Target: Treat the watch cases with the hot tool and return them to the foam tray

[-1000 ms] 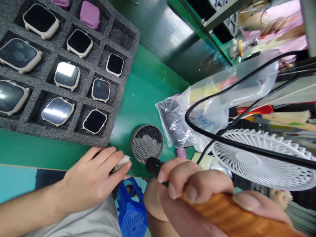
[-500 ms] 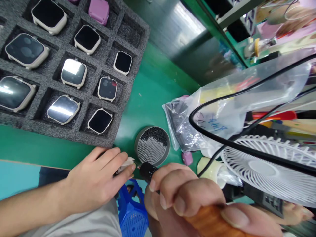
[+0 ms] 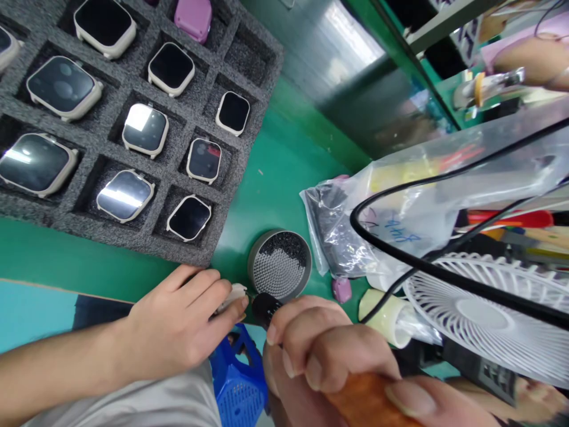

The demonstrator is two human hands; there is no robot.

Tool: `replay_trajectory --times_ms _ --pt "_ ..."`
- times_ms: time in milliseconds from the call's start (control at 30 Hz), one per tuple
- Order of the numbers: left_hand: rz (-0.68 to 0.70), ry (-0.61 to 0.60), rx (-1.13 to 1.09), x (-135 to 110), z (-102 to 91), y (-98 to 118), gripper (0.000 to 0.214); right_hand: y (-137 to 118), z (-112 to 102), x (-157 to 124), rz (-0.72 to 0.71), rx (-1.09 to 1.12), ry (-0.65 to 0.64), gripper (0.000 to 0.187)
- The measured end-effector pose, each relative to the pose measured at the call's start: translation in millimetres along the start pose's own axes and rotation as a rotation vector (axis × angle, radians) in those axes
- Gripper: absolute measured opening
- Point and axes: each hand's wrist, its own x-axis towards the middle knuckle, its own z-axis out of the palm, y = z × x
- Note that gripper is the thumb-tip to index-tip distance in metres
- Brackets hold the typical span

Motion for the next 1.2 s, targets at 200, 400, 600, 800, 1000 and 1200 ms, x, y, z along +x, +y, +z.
replay_trajectory --times_ms 200,400,600,800,1000,1200 --pt "-0.007 0.01 0.012 1 1.8 -1 0.023 -5 -2 9 0.034 0.101 -0.057 0.037" --pt "-0.012 0.025 0.028 -1 2.7 0 0.021 4 28 4 -0.156 0.204 0.116 0.02" --pt "0.081 -0.043 0.048 -4 -0.1 -2 0.034 -3 40 9 -0.255 0.218 0.736 0.033" --pt "0.059 -0.037 0.084 -4 2.9 -1 0.029 0 34 27 -0.197 0.316 0.803 0.062" --pt "0.055 -0.081 0.045 -4 -0.1 0 0.031 4 42 30 -0.185 0.265 0.835 0.07" --pt "0.068 -0.074 -0.004 -3 -3.3 -3 0.035 4 38 29 -0.221 0.291 0.792 0.069"
